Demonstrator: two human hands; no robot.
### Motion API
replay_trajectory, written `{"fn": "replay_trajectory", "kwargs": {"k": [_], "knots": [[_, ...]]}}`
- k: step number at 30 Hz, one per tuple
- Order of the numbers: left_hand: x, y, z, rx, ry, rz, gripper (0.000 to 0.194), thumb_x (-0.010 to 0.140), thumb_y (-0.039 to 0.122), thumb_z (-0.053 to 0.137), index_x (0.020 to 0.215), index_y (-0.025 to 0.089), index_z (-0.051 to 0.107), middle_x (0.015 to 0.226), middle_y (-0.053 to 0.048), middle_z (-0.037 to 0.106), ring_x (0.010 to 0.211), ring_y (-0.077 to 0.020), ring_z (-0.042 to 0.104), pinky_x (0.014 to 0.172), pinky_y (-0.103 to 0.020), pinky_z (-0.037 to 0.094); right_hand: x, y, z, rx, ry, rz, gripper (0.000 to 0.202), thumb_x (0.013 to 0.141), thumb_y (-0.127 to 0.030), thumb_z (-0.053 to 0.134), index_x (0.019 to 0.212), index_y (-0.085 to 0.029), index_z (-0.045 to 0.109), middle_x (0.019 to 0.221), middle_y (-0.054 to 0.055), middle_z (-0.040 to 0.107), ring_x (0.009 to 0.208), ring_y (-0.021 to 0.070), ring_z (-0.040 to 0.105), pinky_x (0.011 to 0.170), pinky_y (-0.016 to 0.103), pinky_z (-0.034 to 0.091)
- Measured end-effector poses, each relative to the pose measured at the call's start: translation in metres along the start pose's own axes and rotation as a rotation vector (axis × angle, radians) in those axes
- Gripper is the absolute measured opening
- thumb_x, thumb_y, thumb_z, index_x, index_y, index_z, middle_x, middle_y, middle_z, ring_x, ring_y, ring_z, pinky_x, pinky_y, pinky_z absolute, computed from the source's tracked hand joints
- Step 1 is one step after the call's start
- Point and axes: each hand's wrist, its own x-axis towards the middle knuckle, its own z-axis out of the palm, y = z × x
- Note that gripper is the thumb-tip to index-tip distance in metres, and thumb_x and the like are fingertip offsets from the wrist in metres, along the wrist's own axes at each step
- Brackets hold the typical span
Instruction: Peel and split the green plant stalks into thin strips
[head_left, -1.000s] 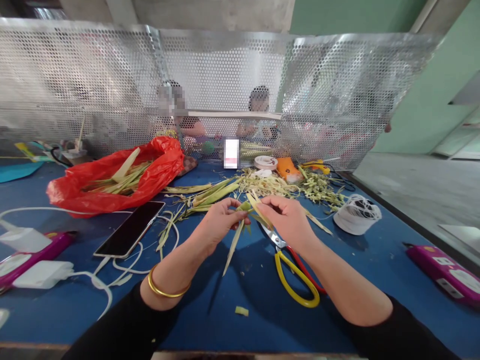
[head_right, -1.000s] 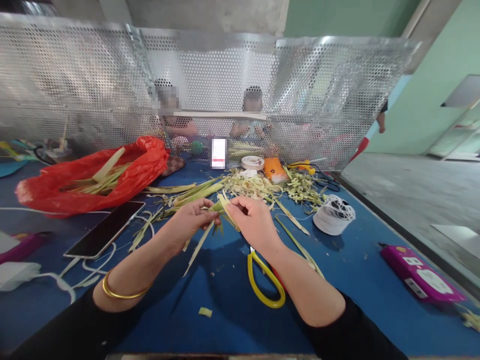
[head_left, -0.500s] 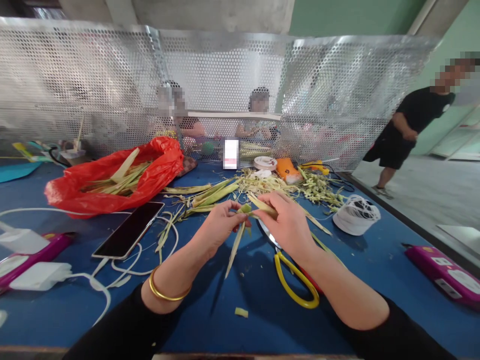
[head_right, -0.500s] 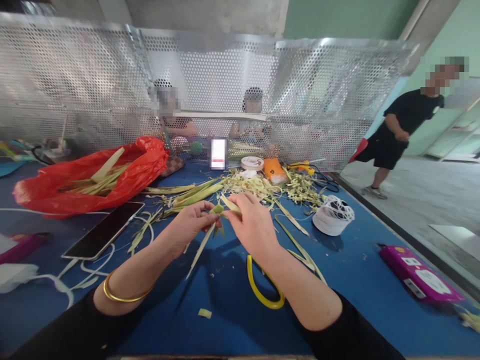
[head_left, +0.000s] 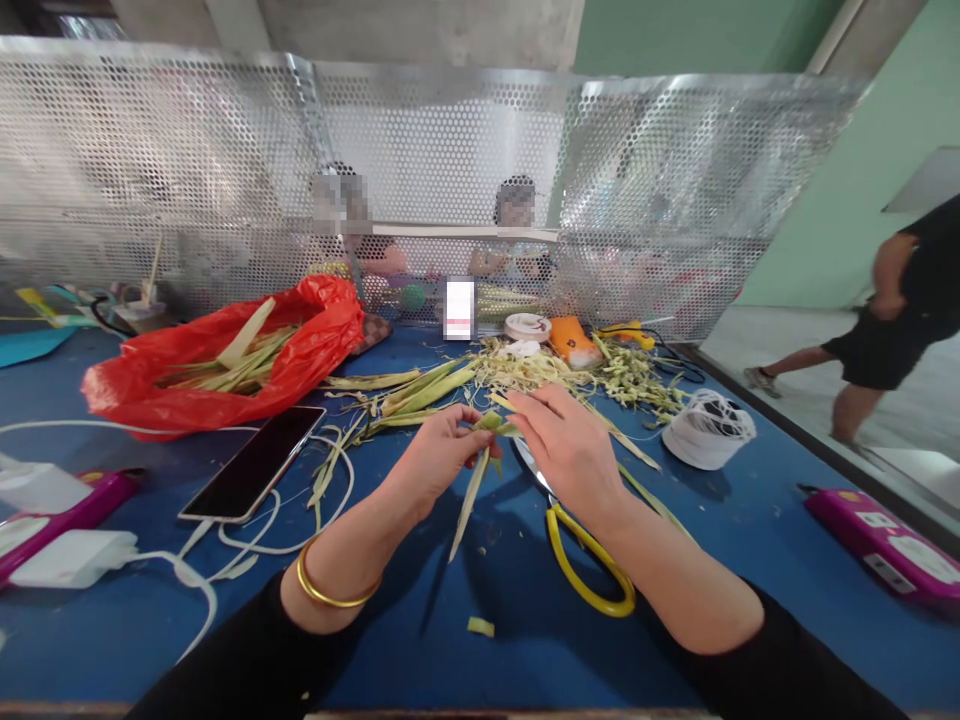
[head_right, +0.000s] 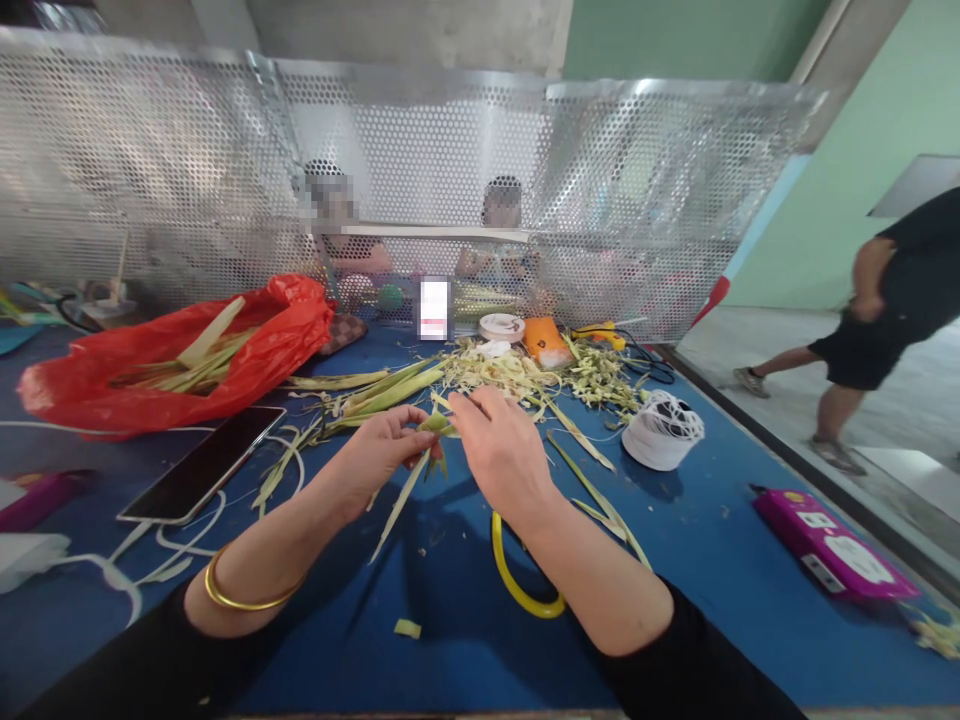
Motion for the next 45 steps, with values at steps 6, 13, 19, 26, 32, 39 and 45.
{"fn": "replay_trajectory", "kwargs": {"k": [6,13,19,26,32,39,45], "knots": [[0.0,-0.001,0.002,-0.003,0.001,0.007,0.021,0.071,0.026,0.068,0.078,0.019,0.05,0.06,-0.001,0.069,0.047,-0.008,0.046,0.05,-0.021,0.033,0.001,-0.004,-0.002,0.199,0.027,0.142,0.021,0.092,-0.022,0.051,0.098,-0.018,0.071,0.087,0.008,0.065,0.078,0.0185,0.062,0.073,0.03,0.049],[0.0,0.002,0.002,0.023,0.002,-0.008,0.018,0.072,0.024,0.066,0.079,0.019,0.05,0.06,0.0,0.069,0.049,-0.0085,0.047,0.051,-0.021,0.033,0.002,-0.006,-0.002,0.424,0.046,0.282,0.021,0.089,-0.02,0.053,0.102,-0.022,0.069,0.097,0.005,0.071,0.088,0.018,0.066,0.079,0.029,0.05],[-0.003,0.007,0.003,0.016,0.023,0.004,0.021,0.072,0.029,0.068,0.079,0.018,0.051,0.061,-0.001,0.069,0.049,-0.0083,0.048,0.051,-0.021,0.034,0.005,-0.008,-0.004,0.587,-0.011,0.591,0.009,0.079,-0.021,0.061,0.082,-0.021,0.07,0.074,0.001,0.07,0.063,0.015,0.063,0.058,0.024,0.047],[-0.004,0.006,0.005,0.018,0.034,0.039,0.022,0.071,0.03,0.068,0.079,0.017,0.052,0.061,-0.001,0.068,0.051,-0.0087,0.047,0.052,-0.022,0.033,0.004,-0.011,0.007,0.953,-0.056,0.797,0.007,0.072,-0.023,0.065,0.075,-0.017,0.069,0.064,0.0,0.066,0.058,0.013,0.057,0.055,0.023,0.045],[-0.002,-0.002,0.006,0.005,0.015,0.041,0.025,0.07,0.032,0.068,0.083,0.018,0.052,0.06,-0.001,0.068,0.051,-0.0101,0.049,0.052,-0.023,0.033,0.0,-0.016,0.017,1.131,0.111,0.909,0.011,0.07,-0.027,0.07,0.078,-0.02,0.07,0.067,0.0,0.067,0.063,0.0153,0.06,0.062,0.028,0.05],[-0.002,0.001,0.006,-0.057,0.051,0.039,0.023,0.069,0.031,0.068,0.078,0.018,0.051,0.061,0.0,0.067,0.049,-0.0083,0.046,0.051,-0.022,0.032,-0.002,-0.012,0.01,0.637,-0.033,0.551,0.006,0.08,-0.023,0.062,0.079,-0.022,0.068,0.078,0.001,0.071,0.073,0.0184,0.064,0.068,0.03,0.047],[-0.002,0.001,0.005,-0.069,0.051,0.068,0.024,0.069,0.031,0.069,0.078,0.018,0.05,0.061,0.0,0.067,0.051,-0.0088,0.048,0.051,-0.021,0.033,0.001,-0.009,0.003,0.349,-0.064,0.349,0.005,0.082,-0.021,0.065,0.079,-0.024,0.068,0.08,-0.001,0.071,0.077,0.0184,0.064,0.079,0.035,0.04]]}}
